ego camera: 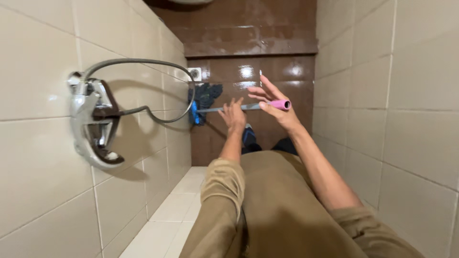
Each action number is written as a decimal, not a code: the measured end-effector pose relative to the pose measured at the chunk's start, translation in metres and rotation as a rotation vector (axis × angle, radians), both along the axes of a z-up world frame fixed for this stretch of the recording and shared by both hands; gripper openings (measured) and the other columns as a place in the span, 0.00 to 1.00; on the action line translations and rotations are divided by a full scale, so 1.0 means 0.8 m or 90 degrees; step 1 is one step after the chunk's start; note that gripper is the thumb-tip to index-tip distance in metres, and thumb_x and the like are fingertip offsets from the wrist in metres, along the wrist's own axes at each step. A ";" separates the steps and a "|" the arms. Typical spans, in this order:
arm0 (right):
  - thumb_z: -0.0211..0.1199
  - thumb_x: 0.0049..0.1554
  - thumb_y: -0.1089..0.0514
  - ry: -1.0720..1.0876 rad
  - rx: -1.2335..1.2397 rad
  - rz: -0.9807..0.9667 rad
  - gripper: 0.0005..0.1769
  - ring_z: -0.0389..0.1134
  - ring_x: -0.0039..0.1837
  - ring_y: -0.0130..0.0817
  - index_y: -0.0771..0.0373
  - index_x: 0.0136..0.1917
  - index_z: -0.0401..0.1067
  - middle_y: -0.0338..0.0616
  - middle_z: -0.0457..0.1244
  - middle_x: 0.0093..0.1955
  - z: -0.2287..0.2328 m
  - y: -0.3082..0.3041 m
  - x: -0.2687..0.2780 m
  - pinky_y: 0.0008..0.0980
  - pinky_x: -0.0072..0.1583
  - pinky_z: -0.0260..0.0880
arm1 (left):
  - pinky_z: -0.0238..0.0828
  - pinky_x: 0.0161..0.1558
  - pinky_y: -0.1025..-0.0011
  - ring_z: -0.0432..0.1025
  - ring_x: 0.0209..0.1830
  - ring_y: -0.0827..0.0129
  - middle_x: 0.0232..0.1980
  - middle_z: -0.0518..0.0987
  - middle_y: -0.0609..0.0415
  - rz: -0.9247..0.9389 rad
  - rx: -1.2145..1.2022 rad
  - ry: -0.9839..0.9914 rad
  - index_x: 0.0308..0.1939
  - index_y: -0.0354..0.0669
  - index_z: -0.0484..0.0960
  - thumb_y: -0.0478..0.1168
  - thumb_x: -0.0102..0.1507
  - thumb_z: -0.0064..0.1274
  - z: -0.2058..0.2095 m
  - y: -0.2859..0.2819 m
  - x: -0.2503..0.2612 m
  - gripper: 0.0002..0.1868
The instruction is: The person mops the bathroom floor, moving a mop back and forth across the wet tiles while holding the handle with both hands.
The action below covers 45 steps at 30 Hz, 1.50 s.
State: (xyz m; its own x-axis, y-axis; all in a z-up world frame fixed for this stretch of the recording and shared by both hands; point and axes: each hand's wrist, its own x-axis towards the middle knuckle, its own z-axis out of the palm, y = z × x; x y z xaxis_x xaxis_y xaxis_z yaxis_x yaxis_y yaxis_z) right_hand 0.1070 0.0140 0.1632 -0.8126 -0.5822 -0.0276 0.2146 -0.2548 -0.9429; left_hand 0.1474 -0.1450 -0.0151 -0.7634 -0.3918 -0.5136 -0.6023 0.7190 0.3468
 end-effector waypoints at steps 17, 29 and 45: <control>0.64 0.57 0.66 -0.055 0.014 -0.120 0.40 0.65 0.74 0.49 0.66 0.80 0.56 0.58 0.62 0.74 0.057 0.067 0.013 0.46 0.75 0.64 | 0.42 0.78 0.48 0.56 0.77 0.48 0.74 0.70 0.54 0.097 0.085 0.184 0.64 0.57 0.80 0.27 0.57 0.54 0.033 0.093 0.011 0.32; 0.62 0.60 0.68 0.011 0.048 -0.192 0.35 0.67 0.73 0.47 0.68 0.79 0.59 0.57 0.62 0.74 0.136 0.208 -0.009 0.43 0.74 0.65 | 0.46 0.75 0.51 0.57 0.75 0.43 0.73 0.71 0.49 0.063 0.155 0.313 0.59 0.55 0.82 0.24 0.52 0.56 0.075 0.256 -0.047 0.33; 0.60 0.61 0.71 0.133 0.154 -0.318 0.35 0.69 0.70 0.43 0.67 0.80 0.58 0.58 0.63 0.73 0.199 0.373 -0.025 0.40 0.72 0.70 | 0.57 0.65 0.43 0.61 0.67 0.34 0.69 0.71 0.40 -0.138 0.278 0.386 0.63 0.53 0.79 0.44 0.57 0.60 0.112 0.487 -0.106 0.28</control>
